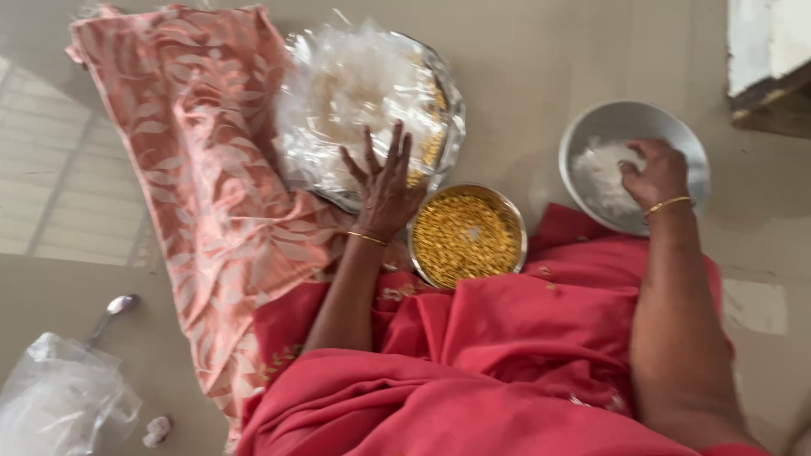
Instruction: The person packages small yellow snack grains into individual plastic bags from a central bowl.
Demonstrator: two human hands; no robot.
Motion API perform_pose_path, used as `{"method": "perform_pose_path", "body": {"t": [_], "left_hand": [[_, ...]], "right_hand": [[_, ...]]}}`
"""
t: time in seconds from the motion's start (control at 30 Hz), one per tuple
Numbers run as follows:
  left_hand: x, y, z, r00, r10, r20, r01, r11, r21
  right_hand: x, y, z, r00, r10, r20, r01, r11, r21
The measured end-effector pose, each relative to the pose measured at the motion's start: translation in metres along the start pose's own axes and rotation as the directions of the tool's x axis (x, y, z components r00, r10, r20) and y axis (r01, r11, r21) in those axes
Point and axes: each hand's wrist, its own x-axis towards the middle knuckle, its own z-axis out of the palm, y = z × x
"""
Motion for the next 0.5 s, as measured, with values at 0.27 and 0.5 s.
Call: {"method": "perform_pose_path", "body": {"t": [0.27, 0.5], "left_hand": [[-0.034, 0.034, -0.004, 0.968, 0.238, -0.076, -0.24, 0.971, -0.014], [-0.071, 0.081, -0.018, 0.881, 0.468, 0.069, -0.468, 0.883, -0.016]], "right_hand": [[0.023, -0.034, 0.023, 0.878, 0.207, 0.431, -0.09, 0.957, -0.277], [0.024, -0.037, 0.046, 0.923, 0.256, 0.288, -0.182, 0.948, -0.261]]}}
